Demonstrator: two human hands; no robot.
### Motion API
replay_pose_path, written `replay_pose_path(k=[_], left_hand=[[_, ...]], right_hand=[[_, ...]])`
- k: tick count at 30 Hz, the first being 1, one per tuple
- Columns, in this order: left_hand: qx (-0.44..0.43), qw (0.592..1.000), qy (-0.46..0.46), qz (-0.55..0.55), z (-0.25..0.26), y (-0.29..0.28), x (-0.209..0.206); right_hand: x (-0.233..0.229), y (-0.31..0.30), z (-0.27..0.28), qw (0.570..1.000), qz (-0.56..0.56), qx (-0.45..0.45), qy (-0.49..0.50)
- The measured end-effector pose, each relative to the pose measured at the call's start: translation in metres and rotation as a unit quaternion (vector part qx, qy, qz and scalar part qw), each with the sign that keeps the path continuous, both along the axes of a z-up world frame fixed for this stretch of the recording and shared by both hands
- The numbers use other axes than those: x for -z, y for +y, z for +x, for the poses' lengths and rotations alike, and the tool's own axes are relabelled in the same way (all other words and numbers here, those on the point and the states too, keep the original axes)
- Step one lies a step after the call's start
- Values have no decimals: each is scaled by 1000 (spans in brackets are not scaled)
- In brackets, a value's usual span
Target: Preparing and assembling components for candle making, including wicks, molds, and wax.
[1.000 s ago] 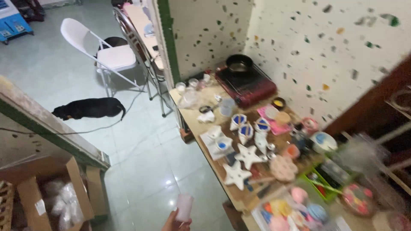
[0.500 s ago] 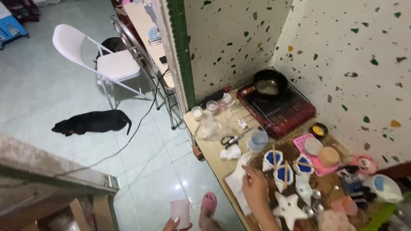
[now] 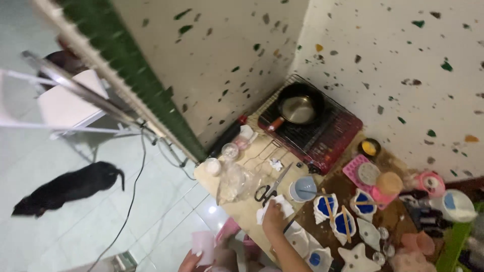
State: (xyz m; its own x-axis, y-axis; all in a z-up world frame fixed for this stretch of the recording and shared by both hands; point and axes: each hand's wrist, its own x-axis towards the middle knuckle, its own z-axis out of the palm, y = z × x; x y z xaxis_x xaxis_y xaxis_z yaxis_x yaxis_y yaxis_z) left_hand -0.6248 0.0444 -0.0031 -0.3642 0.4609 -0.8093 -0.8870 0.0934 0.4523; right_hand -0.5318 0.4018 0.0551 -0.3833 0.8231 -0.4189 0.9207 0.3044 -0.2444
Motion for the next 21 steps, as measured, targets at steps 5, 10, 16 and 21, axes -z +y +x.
replay_pose_path(k=[5,10,16,21], left_hand=[[130,988,-44,77,-68,105,-58],[245,953,-9,178,-95,204,-133],[351,881,202,247,-95,270,-168],[434,796,366,208,-89,301,-234]], right_hand=[[35,-32,-14,995,-33,-17,91],[85,-37,-23,994,6,28,106],[147,-44,-2,947,-12,45,318],[-105,-36,21,861,-82,297,406]])
